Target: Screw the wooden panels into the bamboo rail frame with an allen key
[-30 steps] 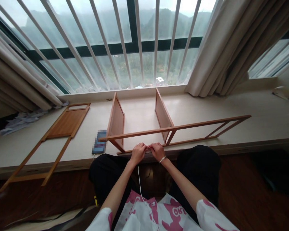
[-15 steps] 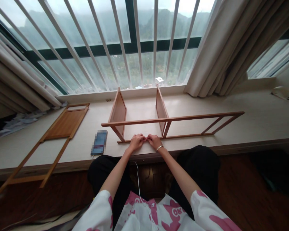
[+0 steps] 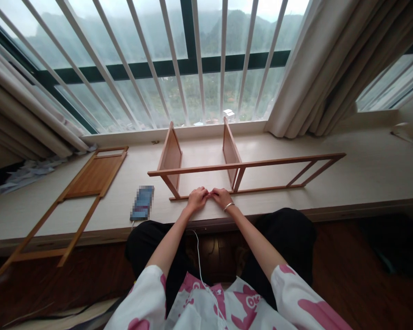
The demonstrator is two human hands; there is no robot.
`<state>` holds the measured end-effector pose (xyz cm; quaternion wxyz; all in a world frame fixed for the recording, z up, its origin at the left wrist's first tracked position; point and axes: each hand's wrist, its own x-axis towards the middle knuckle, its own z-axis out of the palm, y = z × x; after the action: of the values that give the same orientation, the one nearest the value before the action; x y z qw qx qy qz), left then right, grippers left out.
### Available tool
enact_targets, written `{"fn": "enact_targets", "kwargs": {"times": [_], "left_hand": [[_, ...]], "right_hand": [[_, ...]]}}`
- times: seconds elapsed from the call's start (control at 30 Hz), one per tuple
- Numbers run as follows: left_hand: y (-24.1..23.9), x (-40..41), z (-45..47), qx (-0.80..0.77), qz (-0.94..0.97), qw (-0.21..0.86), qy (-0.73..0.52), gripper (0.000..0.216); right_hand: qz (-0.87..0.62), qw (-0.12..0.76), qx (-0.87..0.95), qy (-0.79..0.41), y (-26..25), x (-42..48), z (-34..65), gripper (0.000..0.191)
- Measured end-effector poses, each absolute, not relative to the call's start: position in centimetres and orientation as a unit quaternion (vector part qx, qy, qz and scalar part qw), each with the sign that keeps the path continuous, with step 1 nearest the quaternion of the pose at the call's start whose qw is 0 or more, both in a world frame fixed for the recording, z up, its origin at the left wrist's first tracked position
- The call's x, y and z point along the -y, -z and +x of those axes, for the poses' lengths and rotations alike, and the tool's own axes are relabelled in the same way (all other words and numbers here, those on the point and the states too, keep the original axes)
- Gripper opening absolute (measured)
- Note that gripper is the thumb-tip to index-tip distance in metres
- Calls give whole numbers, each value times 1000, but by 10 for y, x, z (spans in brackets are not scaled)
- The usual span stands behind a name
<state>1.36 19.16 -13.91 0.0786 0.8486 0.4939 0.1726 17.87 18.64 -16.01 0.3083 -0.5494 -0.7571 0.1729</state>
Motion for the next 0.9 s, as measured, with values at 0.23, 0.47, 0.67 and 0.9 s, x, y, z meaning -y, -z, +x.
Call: {"fn": "enact_targets", "kwargs": {"times": [0.23,0.47,0.67,0.9], "left_hand": [[138,-193,15,-493,852,69,-165,23],[137,-199,6,-486,857,57,-163,22],[132,-207,-15,-491,854,61,-159,20],[128,-214,-39,-503,848,54,-160,22]], "right_hand": [[-560,309,748,-179,159,-188,178,10],[-547,312,756,-179,158,-195,169,11],[-546,310,757,-181,158,-206,148,11],[-542,314,757,-185,160,-218,121,10]]}}
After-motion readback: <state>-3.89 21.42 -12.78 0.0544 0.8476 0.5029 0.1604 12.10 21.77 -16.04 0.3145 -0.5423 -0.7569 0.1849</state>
